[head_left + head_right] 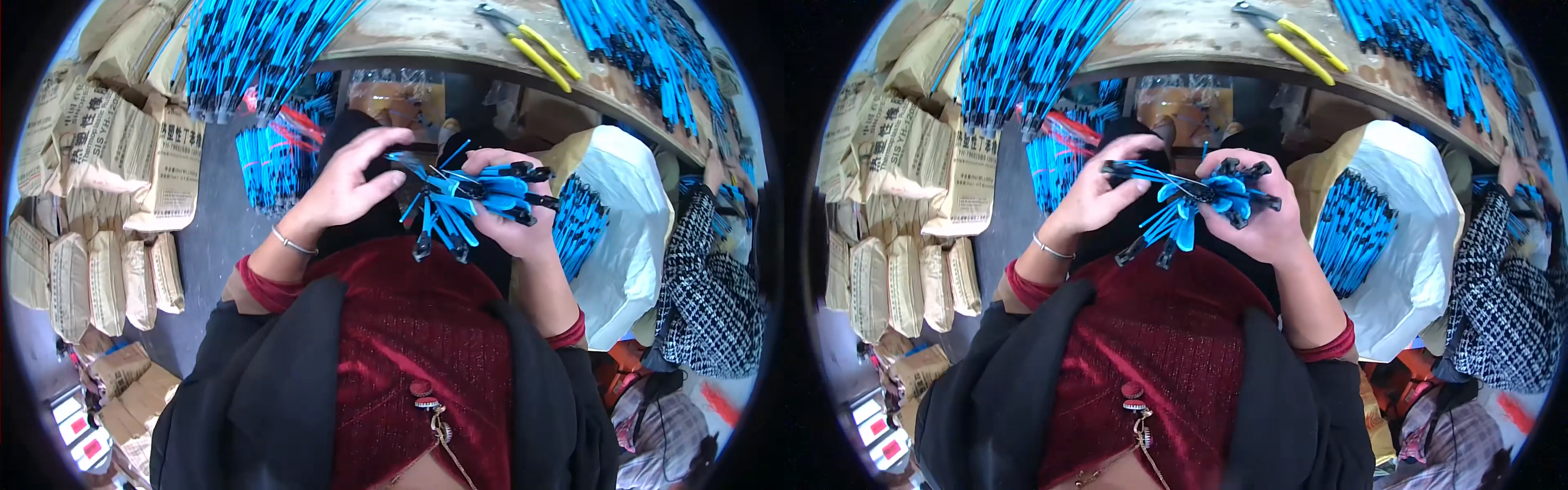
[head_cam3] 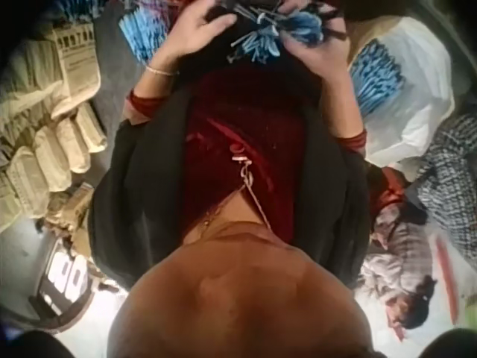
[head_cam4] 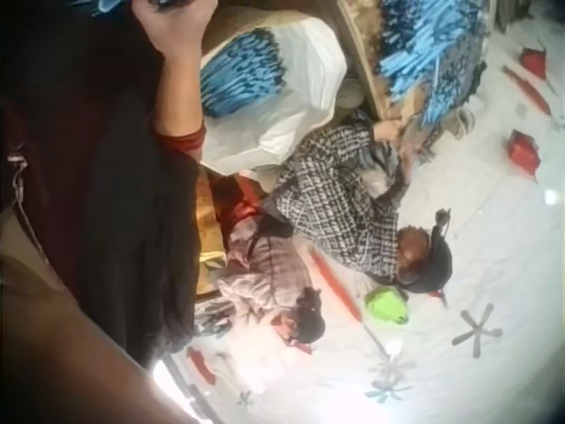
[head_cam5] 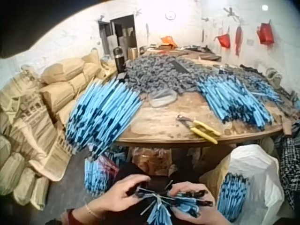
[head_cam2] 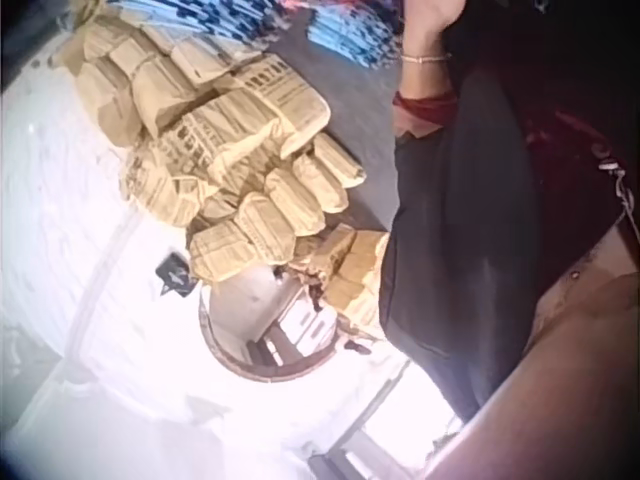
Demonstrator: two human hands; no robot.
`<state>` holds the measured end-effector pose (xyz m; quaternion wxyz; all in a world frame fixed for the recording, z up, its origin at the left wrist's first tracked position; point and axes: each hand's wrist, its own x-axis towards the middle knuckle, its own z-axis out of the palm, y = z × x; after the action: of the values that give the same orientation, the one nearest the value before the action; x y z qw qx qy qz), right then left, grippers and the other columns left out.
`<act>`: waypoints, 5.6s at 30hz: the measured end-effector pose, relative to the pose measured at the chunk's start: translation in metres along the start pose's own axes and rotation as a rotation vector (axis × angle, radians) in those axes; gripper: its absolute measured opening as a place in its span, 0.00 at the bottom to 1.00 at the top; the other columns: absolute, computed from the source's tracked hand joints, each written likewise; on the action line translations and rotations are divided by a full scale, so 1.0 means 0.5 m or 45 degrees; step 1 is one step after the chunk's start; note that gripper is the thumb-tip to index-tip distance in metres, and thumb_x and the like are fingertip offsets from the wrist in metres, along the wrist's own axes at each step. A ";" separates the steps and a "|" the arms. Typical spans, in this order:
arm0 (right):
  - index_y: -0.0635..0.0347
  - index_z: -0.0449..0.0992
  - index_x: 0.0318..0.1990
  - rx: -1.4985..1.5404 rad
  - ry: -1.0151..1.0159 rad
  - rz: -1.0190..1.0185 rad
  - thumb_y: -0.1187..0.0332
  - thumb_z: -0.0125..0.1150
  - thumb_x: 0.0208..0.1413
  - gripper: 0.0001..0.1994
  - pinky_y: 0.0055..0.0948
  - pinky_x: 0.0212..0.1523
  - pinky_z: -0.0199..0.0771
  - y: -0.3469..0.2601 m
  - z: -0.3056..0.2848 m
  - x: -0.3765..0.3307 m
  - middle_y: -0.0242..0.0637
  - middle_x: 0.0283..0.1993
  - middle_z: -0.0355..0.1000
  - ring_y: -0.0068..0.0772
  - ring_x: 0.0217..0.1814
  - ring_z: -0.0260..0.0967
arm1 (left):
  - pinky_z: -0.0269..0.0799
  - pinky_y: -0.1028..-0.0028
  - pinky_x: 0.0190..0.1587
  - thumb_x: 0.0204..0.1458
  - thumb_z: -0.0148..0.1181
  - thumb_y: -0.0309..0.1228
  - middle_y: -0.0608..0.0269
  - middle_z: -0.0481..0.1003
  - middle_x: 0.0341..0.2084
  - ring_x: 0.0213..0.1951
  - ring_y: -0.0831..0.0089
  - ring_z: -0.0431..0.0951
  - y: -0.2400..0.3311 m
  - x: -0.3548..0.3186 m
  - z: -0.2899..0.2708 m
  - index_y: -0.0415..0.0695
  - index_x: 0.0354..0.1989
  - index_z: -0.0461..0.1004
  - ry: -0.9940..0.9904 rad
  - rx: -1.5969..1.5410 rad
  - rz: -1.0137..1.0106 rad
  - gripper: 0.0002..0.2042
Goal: The person bundles blue plastic parts together with red string, securing the string with pliers.
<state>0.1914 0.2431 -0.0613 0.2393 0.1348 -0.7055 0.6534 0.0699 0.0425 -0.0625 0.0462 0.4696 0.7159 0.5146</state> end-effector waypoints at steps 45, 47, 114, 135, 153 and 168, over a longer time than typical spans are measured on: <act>0.65 0.67 0.36 -0.169 0.330 0.149 0.64 0.66 0.38 0.20 0.32 0.34 0.73 0.050 0.027 0.005 0.45 0.29 0.73 0.44 0.32 0.74 | 0.63 0.76 0.34 0.41 0.61 0.29 0.64 0.69 0.21 0.29 0.75 0.69 -0.094 0.070 0.055 0.38 0.18 0.69 -0.737 -0.580 -0.436 0.10; 0.65 0.67 0.36 -0.098 0.364 0.151 0.65 0.66 0.38 0.19 0.32 0.33 0.73 0.050 0.028 0.009 0.45 0.28 0.73 0.43 0.32 0.74 | 0.63 0.77 0.33 0.42 0.60 0.30 0.65 0.68 0.20 0.28 0.76 0.68 -0.099 0.065 0.049 0.38 0.17 0.68 -0.659 -0.571 -0.387 0.10; 0.67 0.55 0.57 -0.106 0.094 0.560 0.54 0.64 0.46 0.36 0.31 0.54 0.60 0.059 0.070 0.071 0.36 0.48 0.63 0.28 0.50 0.62 | 0.69 0.77 0.36 0.39 0.69 0.27 0.68 0.74 0.26 0.30 0.82 0.70 -0.069 0.056 0.030 0.38 0.34 0.75 -0.066 -0.805 -0.517 0.13; 0.64 0.61 0.47 -0.080 0.159 0.642 0.77 0.64 0.46 0.21 0.24 0.46 0.68 0.036 0.066 0.034 0.36 0.40 0.69 0.24 0.44 0.67 | 0.69 0.78 0.33 0.45 0.64 0.26 0.69 0.73 0.24 0.28 0.81 0.71 -0.068 0.051 0.021 0.39 0.30 0.73 -0.208 -0.973 -0.583 0.07; 0.61 0.34 0.67 -0.016 -0.213 0.391 0.50 0.79 0.20 0.68 0.39 0.67 0.40 0.142 -0.041 -0.032 0.51 0.68 0.42 0.44 0.71 0.39 | 0.70 0.72 0.41 0.44 0.60 0.25 0.58 0.75 0.30 0.35 0.71 0.74 -0.130 0.030 0.006 0.36 0.33 0.72 -0.304 -1.415 -0.321 0.08; 0.62 0.60 0.52 -0.008 0.104 0.693 0.75 0.68 0.38 0.31 0.29 0.48 0.67 0.144 0.090 -0.018 0.34 0.42 0.68 0.28 0.44 0.68 | 0.71 0.74 0.40 0.45 0.63 0.25 0.61 0.75 0.29 0.36 0.74 0.75 -0.092 0.029 -0.006 0.37 0.33 0.73 -0.179 -1.108 -0.478 0.08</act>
<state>0.1556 0.2056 -0.1291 0.0836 -0.0870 -0.7074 0.6964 0.0314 0.0493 -0.0909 0.3790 0.3030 0.5016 0.7162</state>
